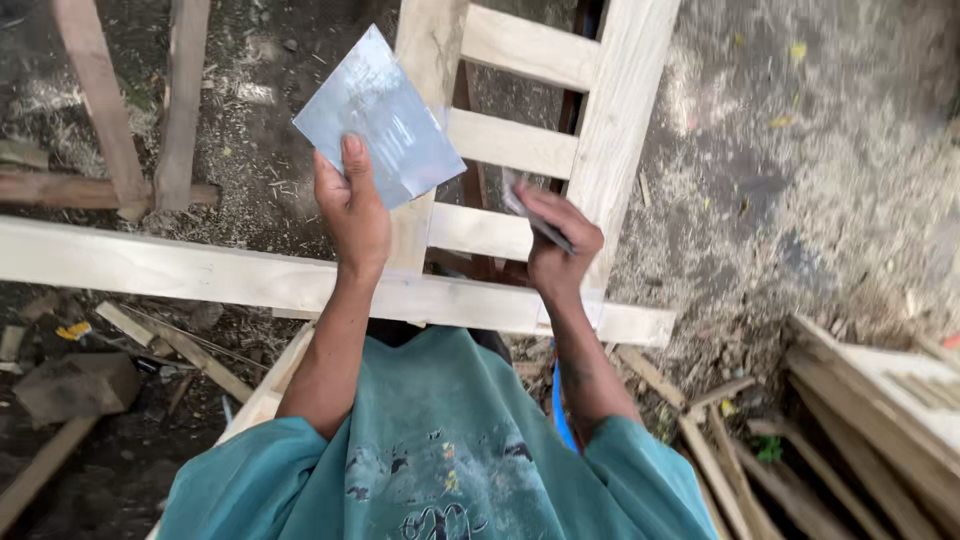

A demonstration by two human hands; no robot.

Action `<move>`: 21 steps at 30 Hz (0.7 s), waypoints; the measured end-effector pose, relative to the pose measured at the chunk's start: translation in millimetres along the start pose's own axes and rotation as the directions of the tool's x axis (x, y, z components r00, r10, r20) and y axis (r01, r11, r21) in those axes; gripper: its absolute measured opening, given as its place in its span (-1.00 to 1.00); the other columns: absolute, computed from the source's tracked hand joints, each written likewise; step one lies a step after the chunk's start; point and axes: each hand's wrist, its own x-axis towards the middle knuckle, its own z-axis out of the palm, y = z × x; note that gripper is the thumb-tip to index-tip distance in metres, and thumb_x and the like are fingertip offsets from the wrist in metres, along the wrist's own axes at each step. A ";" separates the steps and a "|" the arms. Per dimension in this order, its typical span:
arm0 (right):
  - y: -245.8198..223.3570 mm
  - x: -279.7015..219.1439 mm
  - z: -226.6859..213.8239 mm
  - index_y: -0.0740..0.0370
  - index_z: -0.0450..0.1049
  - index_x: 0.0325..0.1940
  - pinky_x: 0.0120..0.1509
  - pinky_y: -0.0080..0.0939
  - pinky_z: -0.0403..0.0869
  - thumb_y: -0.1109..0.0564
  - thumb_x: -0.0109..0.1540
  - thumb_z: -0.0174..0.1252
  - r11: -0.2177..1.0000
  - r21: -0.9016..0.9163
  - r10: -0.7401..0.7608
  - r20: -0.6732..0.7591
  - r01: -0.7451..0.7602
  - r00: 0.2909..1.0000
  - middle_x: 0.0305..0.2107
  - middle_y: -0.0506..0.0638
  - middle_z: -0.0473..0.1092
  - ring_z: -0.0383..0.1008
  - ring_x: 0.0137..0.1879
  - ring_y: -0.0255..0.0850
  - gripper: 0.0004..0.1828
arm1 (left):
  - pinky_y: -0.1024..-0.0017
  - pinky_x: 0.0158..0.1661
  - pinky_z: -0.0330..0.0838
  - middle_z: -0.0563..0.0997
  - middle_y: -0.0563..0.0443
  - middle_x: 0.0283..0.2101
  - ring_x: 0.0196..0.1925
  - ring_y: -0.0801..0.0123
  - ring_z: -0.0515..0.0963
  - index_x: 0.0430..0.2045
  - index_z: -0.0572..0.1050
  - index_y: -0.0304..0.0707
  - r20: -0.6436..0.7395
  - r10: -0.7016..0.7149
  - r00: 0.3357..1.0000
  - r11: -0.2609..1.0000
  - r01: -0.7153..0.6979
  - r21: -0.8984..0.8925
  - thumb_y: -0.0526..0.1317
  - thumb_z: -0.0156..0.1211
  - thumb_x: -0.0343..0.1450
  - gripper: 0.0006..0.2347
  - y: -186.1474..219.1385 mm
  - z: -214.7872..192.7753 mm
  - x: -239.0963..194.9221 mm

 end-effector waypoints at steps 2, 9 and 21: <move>15.3 -0.2 19.1 0.23 0.60 -0.06 0.46 0.10 0.52 0.46 0.30 0.11 0.988 0.055 -0.133 -0.164 0.144 0.977 -0.04 0.12 0.57 0.60 0.22 -0.04 -0.73 | 0.47 0.07 0.42 0.51 -0.02 -0.03 -0.01 0.52 0.45 0.08 0.34 -0.42 0.063 -0.064 0.996 0.989 0.071 -0.127 -0.04 0.00 0.67 -0.66 -4.4 6.1 1.8; 55.0 4.8 81.4 0.31 0.60 0.01 0.47 -0.05 0.48 0.55 0.22 0.02 0.995 -0.095 -0.027 -0.299 -0.001 0.954 -0.01 0.15 0.57 0.58 0.23 -0.04 -0.60 | 0.39 0.20 0.42 0.49 -0.07 0.12 0.14 0.45 0.49 0.20 0.26 -0.43 0.193 -0.109 0.975 0.919 0.173 -0.355 -0.08 0.08 0.61 -0.60 3.2 15.8 20.3; -19.7 36.9 62.6 0.15 0.67 -0.14 0.03 -0.17 0.58 0.34 0.08 0.21 0.667 -0.745 0.070 0.054 -0.007 0.996 -0.21 0.03 0.61 0.63 -0.05 -0.13 -0.69 | 0.43 -0.20 0.51 0.60 -0.04 -0.17 -0.19 0.46 0.58 0.04 0.36 -0.47 0.228 -0.225 0.947 0.968 0.190 0.167 -0.05 0.01 0.61 -0.65 -26.4 22.8 72.7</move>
